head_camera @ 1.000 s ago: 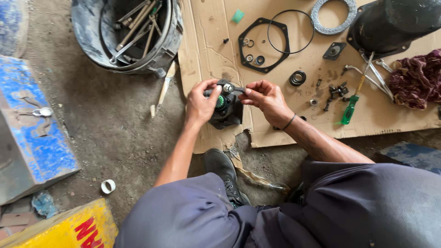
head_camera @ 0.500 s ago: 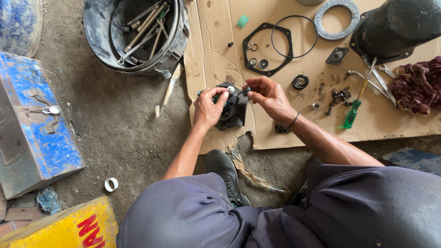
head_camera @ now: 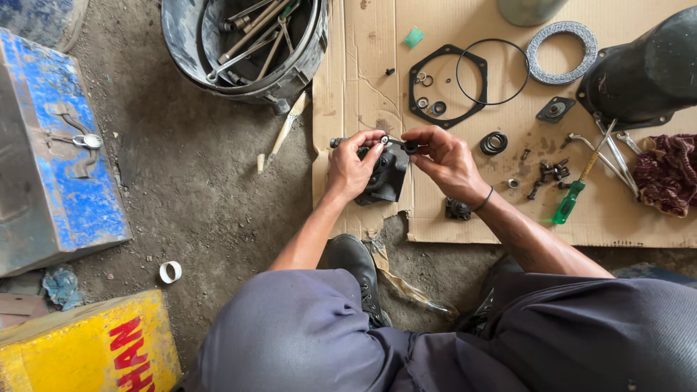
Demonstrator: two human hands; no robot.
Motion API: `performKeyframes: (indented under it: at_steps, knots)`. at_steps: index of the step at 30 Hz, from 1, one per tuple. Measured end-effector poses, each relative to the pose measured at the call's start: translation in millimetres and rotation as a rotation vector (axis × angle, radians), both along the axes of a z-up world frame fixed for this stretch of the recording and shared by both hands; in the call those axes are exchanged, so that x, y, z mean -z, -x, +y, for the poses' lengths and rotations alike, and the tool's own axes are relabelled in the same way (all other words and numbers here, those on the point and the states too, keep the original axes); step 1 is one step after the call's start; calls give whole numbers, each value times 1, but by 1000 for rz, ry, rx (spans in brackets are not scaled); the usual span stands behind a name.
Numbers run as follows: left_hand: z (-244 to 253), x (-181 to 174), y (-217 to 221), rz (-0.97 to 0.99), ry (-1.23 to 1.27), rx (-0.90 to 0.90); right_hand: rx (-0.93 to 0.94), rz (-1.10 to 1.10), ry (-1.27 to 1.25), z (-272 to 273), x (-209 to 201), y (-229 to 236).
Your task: The person sits on the floor and assembles a mechanical component, likely a pump or motor housing. They insert a green gear into the housing, secure it with a nut, and then attach a metal plate with a seal to the side of the assembly.
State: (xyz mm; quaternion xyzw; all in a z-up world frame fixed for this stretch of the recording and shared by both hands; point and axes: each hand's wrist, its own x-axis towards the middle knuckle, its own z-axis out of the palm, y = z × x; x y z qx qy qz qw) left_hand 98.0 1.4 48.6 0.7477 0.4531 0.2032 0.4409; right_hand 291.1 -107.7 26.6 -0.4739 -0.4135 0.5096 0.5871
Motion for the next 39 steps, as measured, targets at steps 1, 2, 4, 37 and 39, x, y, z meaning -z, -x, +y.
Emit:
performKeyframes:
  at_steps: [1,2,4,37,39]
  knots:
    - [0,0,-1,-7,-27,0,2,-40,3,0,1,0]
    - [0,2,-2,-12,-55,-1,29,-138,-3,0,0,1]
    - [1,6,-4,8,-149,16,81,-333,-13,1,-2,4]
    - [19,22,-20,288,-4,-137,96,-131,279,41,38,18]
    - [22,25,-20,307,57,-164,105,-185,273,41,38,17]
